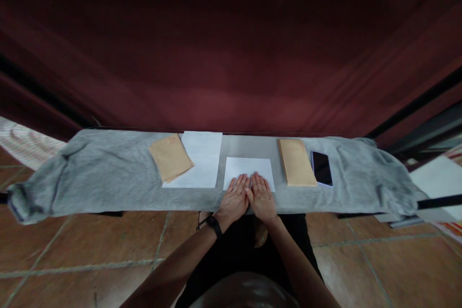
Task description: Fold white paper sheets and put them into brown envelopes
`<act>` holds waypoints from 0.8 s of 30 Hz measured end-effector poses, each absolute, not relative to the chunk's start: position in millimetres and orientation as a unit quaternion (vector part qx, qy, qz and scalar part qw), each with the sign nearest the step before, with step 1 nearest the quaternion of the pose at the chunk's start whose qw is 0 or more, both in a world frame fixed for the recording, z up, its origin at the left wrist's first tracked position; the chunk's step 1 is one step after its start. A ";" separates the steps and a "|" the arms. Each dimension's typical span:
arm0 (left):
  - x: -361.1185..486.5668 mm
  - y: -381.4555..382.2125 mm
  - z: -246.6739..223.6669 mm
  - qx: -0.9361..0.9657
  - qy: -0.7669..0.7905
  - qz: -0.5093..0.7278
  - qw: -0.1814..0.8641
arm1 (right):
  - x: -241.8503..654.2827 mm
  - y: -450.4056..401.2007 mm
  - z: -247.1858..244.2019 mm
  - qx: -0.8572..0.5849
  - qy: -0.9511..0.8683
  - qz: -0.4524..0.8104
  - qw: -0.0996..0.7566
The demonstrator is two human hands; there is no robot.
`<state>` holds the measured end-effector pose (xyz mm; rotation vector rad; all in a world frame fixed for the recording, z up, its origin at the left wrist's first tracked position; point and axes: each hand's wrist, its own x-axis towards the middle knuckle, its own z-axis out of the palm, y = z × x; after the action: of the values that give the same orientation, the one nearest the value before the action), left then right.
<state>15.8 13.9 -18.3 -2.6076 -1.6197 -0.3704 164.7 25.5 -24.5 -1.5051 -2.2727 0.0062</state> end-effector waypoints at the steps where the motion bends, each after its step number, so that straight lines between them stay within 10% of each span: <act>1: 16.0 13.7 -17.2 -0.843 -0.524 -0.121 0.022 | 166.0 25.5 -25.4 -0.544 -0.813 -0.006 0.208; 24: 17.5 11.0 -6.5 -0.834 -0.534 -0.142 0.002 | 207.3 19.2 -44.4 -0.606 -0.763 -0.079 0.211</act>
<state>17.5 11.0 -6.5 -2.6161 -1.6753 -0.4443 207.3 19.2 -44.4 -1.6837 -2.1199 -0.2183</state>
